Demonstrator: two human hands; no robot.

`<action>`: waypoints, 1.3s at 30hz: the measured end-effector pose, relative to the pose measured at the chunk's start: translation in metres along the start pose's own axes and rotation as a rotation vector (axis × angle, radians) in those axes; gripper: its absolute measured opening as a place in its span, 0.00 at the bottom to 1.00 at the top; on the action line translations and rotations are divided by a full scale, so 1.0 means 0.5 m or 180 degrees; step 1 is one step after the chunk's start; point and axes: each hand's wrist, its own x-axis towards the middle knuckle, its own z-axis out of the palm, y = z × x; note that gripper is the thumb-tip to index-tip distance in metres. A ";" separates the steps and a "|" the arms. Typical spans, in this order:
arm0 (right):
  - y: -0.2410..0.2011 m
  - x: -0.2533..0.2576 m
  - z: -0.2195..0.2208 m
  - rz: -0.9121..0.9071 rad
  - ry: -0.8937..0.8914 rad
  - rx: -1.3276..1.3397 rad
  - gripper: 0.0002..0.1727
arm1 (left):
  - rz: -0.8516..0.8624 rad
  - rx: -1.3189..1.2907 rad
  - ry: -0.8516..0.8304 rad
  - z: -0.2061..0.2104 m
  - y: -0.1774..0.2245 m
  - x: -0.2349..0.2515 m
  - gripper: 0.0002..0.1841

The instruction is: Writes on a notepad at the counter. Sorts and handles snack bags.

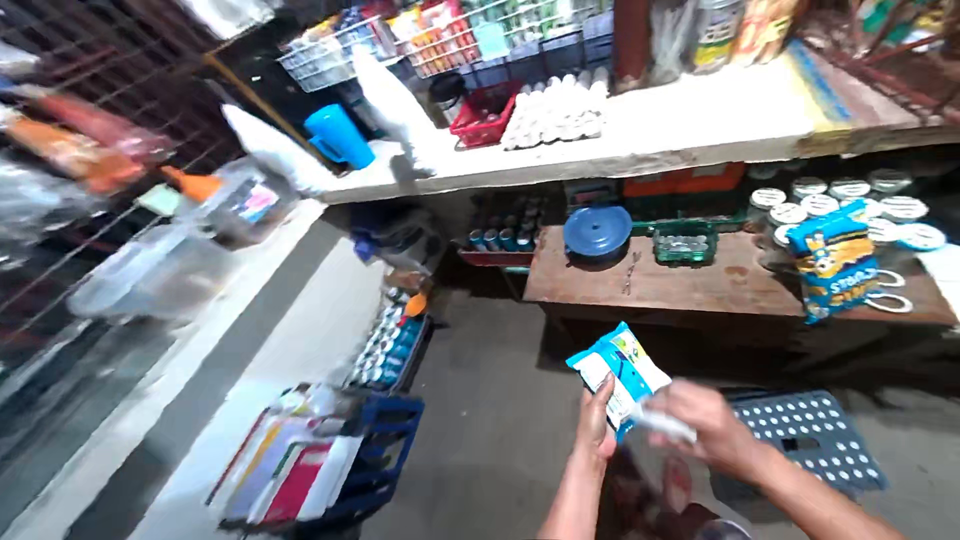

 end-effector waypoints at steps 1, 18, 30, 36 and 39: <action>0.016 0.024 -0.027 0.0476 0.0158 -0.0078 0.26 | -0.0063 0.0090 -0.0194 0.021 -0.006 0.013 0.15; 0.124 0.073 -0.087 0.1400 0.0415 -0.1538 0.18 | 0.0012 0.2180 -0.2023 0.209 -0.053 0.172 0.27; 0.171 -0.287 -0.185 0.5140 0.2417 -0.0758 0.22 | -0.0151 0.2549 -0.1951 0.146 0.097 0.382 0.31; 0.005 -0.518 -0.027 0.6873 0.3002 -0.0573 0.24 | -0.0032 0.2328 -0.1831 0.207 0.093 0.432 0.27; -0.060 -0.550 0.069 0.7171 0.3551 -0.0019 0.23 | -0.0302 0.2419 -0.1963 0.231 0.037 0.432 0.30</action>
